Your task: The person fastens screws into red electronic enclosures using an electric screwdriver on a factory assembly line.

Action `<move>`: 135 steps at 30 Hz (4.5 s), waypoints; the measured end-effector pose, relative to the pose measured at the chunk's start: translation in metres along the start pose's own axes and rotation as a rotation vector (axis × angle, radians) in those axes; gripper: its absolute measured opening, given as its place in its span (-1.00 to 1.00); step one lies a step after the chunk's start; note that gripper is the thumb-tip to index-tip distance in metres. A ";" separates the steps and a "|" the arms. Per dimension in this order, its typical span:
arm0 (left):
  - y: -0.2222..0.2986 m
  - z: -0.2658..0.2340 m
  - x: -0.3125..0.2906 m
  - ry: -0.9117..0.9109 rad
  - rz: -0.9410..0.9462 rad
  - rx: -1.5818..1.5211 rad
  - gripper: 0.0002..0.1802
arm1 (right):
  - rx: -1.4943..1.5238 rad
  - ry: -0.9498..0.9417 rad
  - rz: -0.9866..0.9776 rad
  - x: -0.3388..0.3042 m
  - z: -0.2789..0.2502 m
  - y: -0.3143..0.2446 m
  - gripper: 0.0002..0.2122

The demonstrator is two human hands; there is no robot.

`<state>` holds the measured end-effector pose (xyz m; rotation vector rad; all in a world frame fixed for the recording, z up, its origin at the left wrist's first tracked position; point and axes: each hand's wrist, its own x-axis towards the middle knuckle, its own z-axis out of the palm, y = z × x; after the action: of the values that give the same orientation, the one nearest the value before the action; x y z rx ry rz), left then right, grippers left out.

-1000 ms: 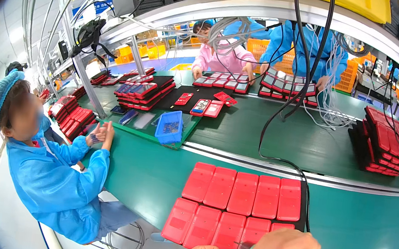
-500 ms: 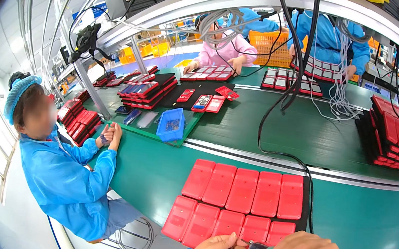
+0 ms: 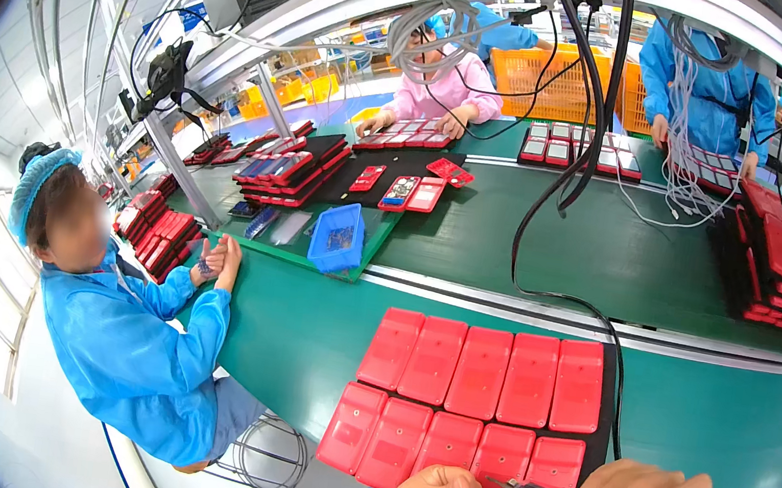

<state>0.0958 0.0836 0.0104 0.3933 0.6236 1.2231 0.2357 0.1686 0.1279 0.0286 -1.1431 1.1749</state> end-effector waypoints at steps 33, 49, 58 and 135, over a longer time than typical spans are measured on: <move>0.012 0.033 -0.008 -0.062 0.380 1.080 -0.76 | 0.146 -0.090 0.299 0.005 -0.006 -0.004 -0.83; 0.015 0.032 -0.001 0.024 0.504 1.165 -0.80 | 0.140 -0.023 0.308 0.003 -0.017 -0.005 -0.82; 0.011 0.031 -0.006 0.027 0.344 1.082 -0.81 | 0.133 -0.006 0.254 -0.001 -0.009 -0.002 -0.86; -0.001 0.040 0.012 0.199 -0.165 -0.105 -0.77 | -0.057 -0.237 0.059 -0.008 -0.024 -0.017 -0.75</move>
<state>0.1243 0.0965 0.0376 0.1297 0.7433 1.1388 0.2653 0.1682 0.1193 0.0933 -1.3939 1.2140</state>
